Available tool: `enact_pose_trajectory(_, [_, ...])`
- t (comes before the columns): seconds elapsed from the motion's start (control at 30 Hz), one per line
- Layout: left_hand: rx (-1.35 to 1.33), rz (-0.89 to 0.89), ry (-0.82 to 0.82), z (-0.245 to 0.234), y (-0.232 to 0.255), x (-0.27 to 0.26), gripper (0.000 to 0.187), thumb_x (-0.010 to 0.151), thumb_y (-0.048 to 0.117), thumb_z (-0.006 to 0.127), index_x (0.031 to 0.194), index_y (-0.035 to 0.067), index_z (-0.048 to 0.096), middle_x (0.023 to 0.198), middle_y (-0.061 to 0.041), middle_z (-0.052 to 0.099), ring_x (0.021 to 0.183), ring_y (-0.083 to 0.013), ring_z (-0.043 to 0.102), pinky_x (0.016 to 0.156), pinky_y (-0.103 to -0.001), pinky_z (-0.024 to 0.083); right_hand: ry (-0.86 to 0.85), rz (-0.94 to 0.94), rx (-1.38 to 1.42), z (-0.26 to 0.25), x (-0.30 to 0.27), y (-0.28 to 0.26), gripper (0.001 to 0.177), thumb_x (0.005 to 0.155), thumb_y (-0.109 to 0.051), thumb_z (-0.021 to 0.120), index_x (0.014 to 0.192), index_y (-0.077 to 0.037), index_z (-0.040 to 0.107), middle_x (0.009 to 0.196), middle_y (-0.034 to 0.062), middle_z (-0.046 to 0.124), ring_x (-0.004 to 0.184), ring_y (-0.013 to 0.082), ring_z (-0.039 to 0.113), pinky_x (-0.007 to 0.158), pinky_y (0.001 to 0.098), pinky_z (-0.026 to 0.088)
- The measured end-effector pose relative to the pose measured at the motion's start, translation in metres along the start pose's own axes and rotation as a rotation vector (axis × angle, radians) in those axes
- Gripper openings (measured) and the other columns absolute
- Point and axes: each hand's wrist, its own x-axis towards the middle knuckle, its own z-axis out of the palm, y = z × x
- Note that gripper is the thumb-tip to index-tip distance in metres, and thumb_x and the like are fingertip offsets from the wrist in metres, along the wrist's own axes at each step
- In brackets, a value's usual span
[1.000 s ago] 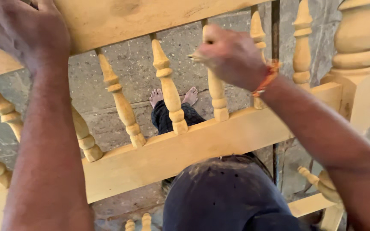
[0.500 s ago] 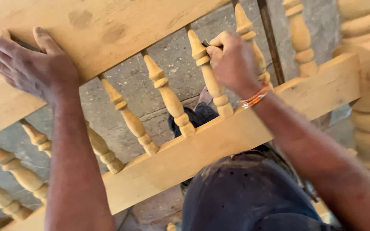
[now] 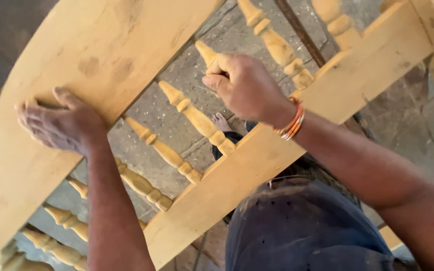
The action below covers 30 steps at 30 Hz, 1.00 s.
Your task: The person sands the spindles and rails of a wooden chair using a small sanding block. They work methodically along the vertical spindles and horizontal rails, holding the chair steady with one hand while sanding with the other.
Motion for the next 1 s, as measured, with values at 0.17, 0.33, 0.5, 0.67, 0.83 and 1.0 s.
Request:
enact_pose_trajectory(0.17, [-0.125, 0.008, -0.035, -0.032, 0.022, -0.02, 0.087, 0.099, 0.038, 0.073, 0.154, -0.007, 0.022, 0.16, -0.025, 0.03, 0.147, -0.0392, 0.029, 0.119, -0.059, 0.015, 0.488, -0.211, 0.02, -0.028, -0.021, -0.002, 0.016, 0.101, -0.014, 0.07, 0.105, 0.001, 0.069, 0.094, 0.0139, 0.07, 0.086, 0.0284, 0.068, 0.078, 0.0388, 0.054])
enact_pose_trajectory(0.33, [-0.95, 0.482, -0.583, -0.058, 0.057, -0.163, 0.041, 0.11, 0.023, 0.045, 0.142, -0.001, 0.055, 0.139, -0.015, 0.061, 0.12, -0.0252, 0.061, 0.104, -0.038, 0.051, 0.53, -0.171, -0.044, -0.023, -0.068, 0.009, 0.023, 0.099, -0.011, 0.069, 0.119, -0.001, 0.067, 0.108, 0.0161, 0.068, 0.1, 0.031, 0.067, 0.088, 0.0406, 0.054])
enact_pose_trajectory(0.5, [-1.031, 0.171, -0.938, -0.084, 0.131, -0.244, 0.04, 0.107, 0.022, 0.047, 0.141, 0.0, 0.047, 0.124, -0.017, 0.063, 0.109, -0.0244, 0.063, 0.096, -0.038, 0.053, 0.237, -0.481, -0.041, 0.008, -0.114, 0.004, 0.036, 0.088, -0.01, 0.068, 0.121, 0.003, 0.065, 0.119, 0.021, 0.065, 0.111, 0.0386, 0.062, 0.096, 0.0472, 0.05])
enact_pose_trajectory(0.67, [-0.491, 0.039, -0.956, -0.096, 0.168, -0.202, 0.028, 0.104, 0.019, 0.054, 0.122, 0.0, 0.065, 0.108, -0.017, 0.072, 0.096, -0.0337, 0.068, 0.08, -0.049, 0.053, 0.229, -0.578, -0.068, -0.014, -0.123, 0.037, 0.031, 0.088, -0.012, 0.07, 0.117, -0.001, 0.069, 0.123, 0.0162, 0.069, 0.115, 0.0353, 0.066, 0.099, 0.0467, 0.051])
enact_pose_trajectory(0.83, [-0.256, 1.075, -0.432, -0.067, 0.185, -0.17, 0.014, 0.096, 0.01, 0.067, 0.108, 0.005, 0.072, 0.105, -0.015, 0.07, 0.102, -0.0346, 0.067, 0.088, -0.045, 0.053, 0.645, -0.251, -0.372, -0.088, -0.128, 0.099, 0.018, 0.096, -0.003, 0.068, 0.113, -0.006, 0.071, 0.12, 0.0133, 0.072, 0.106, 0.0363, 0.067, 0.093, 0.0467, 0.053])
enact_pose_trajectory(1.0, [-0.002, 1.201, -0.454, -0.038, 0.229, -0.145, 0.027, 0.084, 0.005, 0.068, 0.11, 0.005, 0.076, 0.106, -0.014, 0.072, 0.098, -0.0362, 0.065, 0.083, -0.05, 0.052, 0.87, -0.195, -0.341, -0.12, -0.115, 0.147, 0.006, 0.101, 0.001, 0.067, 0.104, -0.004, 0.069, 0.104, 0.0108, 0.069, 0.098, 0.0323, 0.066, 0.086, 0.0408, 0.051])
